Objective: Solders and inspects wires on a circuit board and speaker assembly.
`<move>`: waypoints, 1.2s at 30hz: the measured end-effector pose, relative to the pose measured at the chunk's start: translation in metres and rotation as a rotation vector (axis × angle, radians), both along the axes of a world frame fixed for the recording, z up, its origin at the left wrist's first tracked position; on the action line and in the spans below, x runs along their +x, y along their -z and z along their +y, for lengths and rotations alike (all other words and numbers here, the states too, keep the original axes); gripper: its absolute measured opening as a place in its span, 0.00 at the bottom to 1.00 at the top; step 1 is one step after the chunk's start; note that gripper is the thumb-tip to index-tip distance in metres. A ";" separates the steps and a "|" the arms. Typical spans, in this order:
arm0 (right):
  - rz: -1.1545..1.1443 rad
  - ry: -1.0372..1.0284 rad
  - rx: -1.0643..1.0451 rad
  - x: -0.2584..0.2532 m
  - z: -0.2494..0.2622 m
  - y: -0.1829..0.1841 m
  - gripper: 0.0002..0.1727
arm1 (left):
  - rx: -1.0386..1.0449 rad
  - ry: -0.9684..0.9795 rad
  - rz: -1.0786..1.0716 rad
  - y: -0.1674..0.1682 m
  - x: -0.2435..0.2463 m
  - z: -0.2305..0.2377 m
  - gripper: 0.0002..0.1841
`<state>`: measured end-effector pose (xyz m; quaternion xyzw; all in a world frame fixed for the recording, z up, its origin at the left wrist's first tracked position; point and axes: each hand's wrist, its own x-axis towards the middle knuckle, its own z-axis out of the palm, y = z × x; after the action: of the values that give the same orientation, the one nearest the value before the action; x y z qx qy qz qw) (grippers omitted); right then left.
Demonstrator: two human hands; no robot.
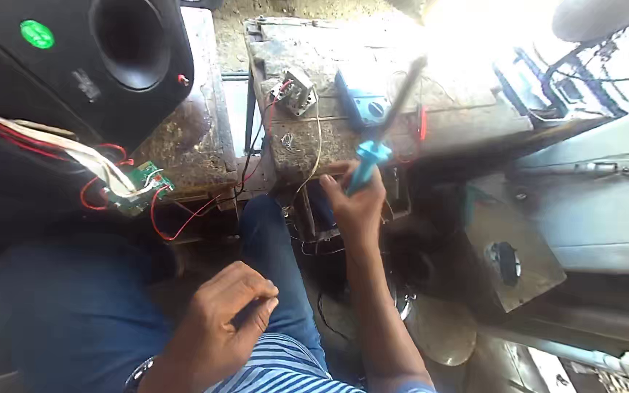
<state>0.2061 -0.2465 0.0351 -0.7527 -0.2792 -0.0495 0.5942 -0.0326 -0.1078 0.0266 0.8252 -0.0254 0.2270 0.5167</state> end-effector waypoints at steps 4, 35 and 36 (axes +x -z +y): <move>-0.061 0.003 -0.134 0.035 0.053 0.012 0.15 | 0.017 -0.068 0.036 0.010 -0.030 0.010 0.06; 0.830 -0.718 0.269 -0.104 0.056 0.008 0.09 | -0.010 -0.377 -0.009 0.010 -0.009 0.051 0.16; 0.853 -0.723 0.273 -0.104 0.057 0.009 0.09 | 0.013 -0.371 -0.018 0.011 -0.009 0.054 0.14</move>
<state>0.1024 -0.1899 0.0263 -0.4794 -0.2454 0.4293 0.7251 -0.0416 -0.0542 0.0159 0.8170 0.1211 0.3253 0.4605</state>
